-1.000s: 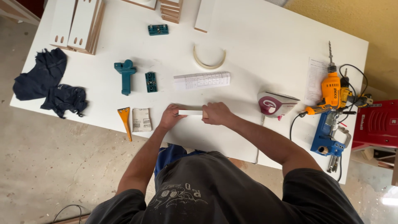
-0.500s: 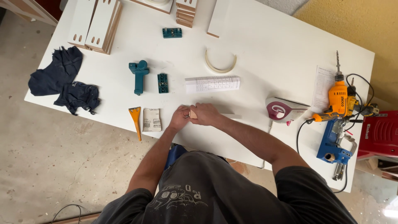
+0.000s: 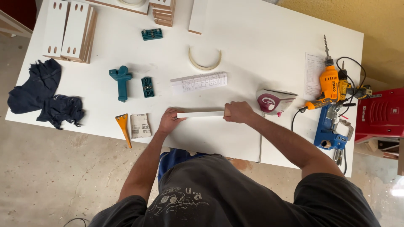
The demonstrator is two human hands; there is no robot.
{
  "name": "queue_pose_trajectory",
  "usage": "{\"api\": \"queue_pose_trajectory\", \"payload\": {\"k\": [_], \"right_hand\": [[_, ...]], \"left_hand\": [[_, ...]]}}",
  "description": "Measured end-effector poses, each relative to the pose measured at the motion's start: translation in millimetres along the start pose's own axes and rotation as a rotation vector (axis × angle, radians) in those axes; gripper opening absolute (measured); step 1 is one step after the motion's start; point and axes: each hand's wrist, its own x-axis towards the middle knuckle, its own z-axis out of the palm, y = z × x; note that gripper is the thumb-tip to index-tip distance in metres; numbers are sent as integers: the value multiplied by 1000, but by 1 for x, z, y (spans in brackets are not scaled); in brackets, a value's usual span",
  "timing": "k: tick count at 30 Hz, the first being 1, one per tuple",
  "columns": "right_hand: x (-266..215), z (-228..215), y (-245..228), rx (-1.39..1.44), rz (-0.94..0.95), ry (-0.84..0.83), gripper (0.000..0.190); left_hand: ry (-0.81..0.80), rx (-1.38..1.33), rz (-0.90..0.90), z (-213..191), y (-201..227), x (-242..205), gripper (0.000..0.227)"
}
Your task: The person aligns a white rectangular wooden piece with a curved edge on a workbench. They use a household iron to press a paper template onto the wood, then remove the paper. The person uses a hand plane to smooth the edges of the wood and finishes by sanding the surface with a sanding block.
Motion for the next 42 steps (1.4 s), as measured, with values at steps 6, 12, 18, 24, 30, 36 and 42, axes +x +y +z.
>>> {"api": "queue_pose_trajectory", "payload": {"k": [6, 12, 18, 24, 30, 36, 42], "right_hand": [[-24, 60, 58, -114, 52, -136, 68], [-55, 36, 34, -67, 53, 399, 60], [-14, 31, 34, -84, -103, 138, 66], [7, 20, 7, -68, -151, 68, 54], [45, 7, -61, 36, -210, 207, 40], [79, -8, -121, 38, -292, 193, 52], [88, -22, -168, 38, -358, 257, 53]], "left_hand": [[-32, 11, -17, -6, 1, 3, 28], [-44, -13, -45, -8, 14, 2, 26], [-52, -34, -79, -12, 19, 2, 24], [-29, -15, -47, -7, 10, -3, 26], [1, -44, -35, -6, 16, 0, 27], [6, -5, 31, -6, 9, 1, 26], [-5, 33, 98, 20, -43, -4, 17]]}}
